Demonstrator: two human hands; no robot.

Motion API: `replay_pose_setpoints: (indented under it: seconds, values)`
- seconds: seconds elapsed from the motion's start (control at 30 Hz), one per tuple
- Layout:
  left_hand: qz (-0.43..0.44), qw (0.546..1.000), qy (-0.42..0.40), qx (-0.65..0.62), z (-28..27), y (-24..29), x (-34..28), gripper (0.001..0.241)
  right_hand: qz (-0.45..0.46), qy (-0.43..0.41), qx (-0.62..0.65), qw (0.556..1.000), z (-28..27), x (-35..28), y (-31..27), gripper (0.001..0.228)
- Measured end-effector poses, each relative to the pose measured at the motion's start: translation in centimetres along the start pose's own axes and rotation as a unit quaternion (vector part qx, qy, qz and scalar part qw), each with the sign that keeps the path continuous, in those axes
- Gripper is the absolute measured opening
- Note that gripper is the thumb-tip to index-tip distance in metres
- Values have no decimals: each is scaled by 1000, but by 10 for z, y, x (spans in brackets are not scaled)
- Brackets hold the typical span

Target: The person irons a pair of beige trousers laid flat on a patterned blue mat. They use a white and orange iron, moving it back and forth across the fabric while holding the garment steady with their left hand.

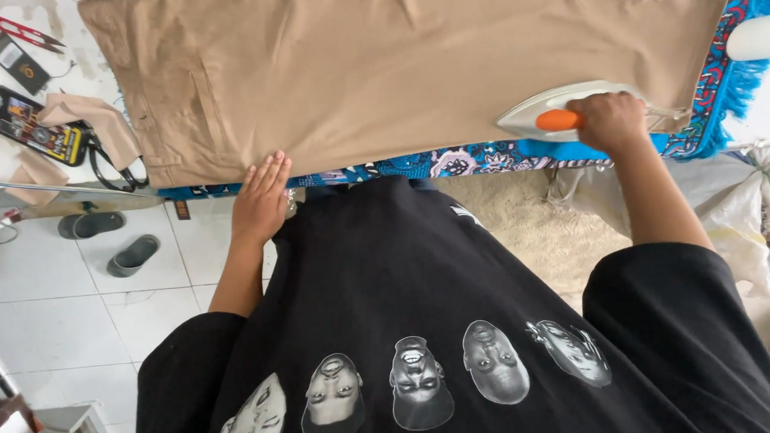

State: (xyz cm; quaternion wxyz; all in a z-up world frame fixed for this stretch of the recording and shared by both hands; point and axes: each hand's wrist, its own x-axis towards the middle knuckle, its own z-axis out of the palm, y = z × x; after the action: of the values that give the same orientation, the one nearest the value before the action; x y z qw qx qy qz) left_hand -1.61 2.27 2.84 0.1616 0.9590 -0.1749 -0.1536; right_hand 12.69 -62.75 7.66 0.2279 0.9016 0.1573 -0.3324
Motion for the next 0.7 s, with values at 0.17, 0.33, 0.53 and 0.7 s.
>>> replay_pose_setpoints:
  seconds: [0.17,0.33,0.53,0.7]
  values:
    - [-36,999,-19,15,5,3,1,60,109,21,-8,994,78,1,115,31]
    - [-36,997,-65,16,0,4,1,67,93,149,25,984,115,10,134,33]
    - [-44,995,-79,30,-1,6,2,66,-19,73,-25,997,52,-10,53,51]
    - [-34,999,-27,19,-5,11,1,61,105,63,87,989,33,3,46,30]
